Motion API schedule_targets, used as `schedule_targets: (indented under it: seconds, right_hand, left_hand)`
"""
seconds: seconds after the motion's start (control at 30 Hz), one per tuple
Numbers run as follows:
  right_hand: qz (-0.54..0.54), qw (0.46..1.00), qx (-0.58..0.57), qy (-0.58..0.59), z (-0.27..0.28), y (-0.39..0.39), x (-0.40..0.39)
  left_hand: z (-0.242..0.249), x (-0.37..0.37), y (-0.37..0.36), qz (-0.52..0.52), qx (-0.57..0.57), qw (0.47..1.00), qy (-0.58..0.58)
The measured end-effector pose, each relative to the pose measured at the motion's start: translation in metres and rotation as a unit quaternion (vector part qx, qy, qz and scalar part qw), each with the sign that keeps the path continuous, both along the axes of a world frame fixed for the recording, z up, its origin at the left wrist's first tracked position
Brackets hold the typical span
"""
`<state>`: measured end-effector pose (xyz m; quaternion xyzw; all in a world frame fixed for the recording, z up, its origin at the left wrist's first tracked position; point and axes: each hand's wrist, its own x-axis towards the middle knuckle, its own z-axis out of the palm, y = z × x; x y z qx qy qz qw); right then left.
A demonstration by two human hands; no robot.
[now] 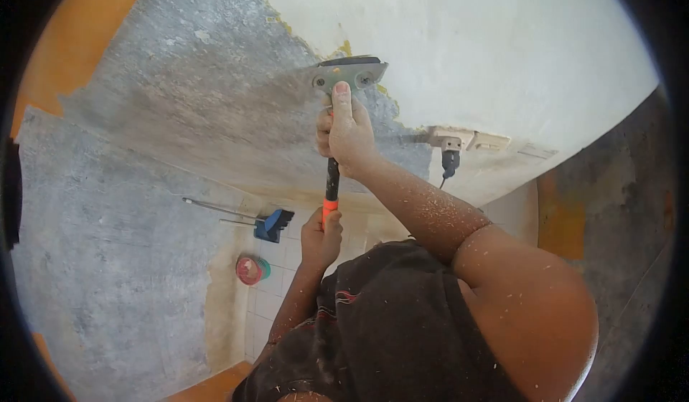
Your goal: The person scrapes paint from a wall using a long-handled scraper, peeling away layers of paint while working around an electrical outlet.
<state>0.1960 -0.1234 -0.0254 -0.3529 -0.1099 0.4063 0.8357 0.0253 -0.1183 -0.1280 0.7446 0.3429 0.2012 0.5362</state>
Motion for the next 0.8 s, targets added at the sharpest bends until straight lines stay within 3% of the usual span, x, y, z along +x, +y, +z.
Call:
schedule_targets:
  seconds: [0.2, 0.3, 0.37, 0.43, 0.5, 0.57, 0.63, 0.7, 0.8]
  right_hand:
    - [0.028, 0.999, 0.013, 0.012, -0.002, 0.002, 0.003]
    - [0.044, 0.998, 0.040, -0.001, -0.010, 0.002, 0.007]
    - [0.051, 0.998, 0.024, 0.004, 0.005, -0.001, 0.009]
    - [0.038, 0.999, 0.018, 0.012, 0.003, 0.003, 0.006]
    - [0.028, 0.999, 0.016, 0.022, -0.005, 0.003, 0.004]
    - [0.042, 0.998, 0.041, -0.022, -0.019, 0.001, 0.008]
    - [0.039, 0.999, 0.032, -0.011, 0.004, 0.002, 0.008]
    - [0.039, 0.999, 0.001, 0.009, 0.007, -0.001, 0.005]
    - [0.037, 0.998, 0.046, 0.006, -0.007, 0.004, 0.005]
  left_hand:
    - [0.002, 0.001, 0.006, 0.014, 0.021, 0.999, 0.028]
    - [-0.001, 0.010, 0.003, 0.027, 0.097, 0.994, 0.046]
    - [0.003, 0.011, 0.000, 0.023, 0.076, 0.997, 0.006]
    - [0.015, 0.009, 0.002, 0.020, 0.096, 0.995, 0.027]
    - [0.016, 0.006, 0.004, 0.023, 0.042, 0.998, 0.046]
    - [0.014, 0.008, -0.001, 0.023, 0.088, 0.994, 0.061]
    - [0.011, 0.012, -0.002, 0.017, 0.108, 0.994, 0.004]
    - [0.018, 0.007, 0.007, 0.026, 0.056, 0.995, 0.075]
    - [0.019, 0.007, 0.006, 0.031, 0.054, 0.994, 0.091]
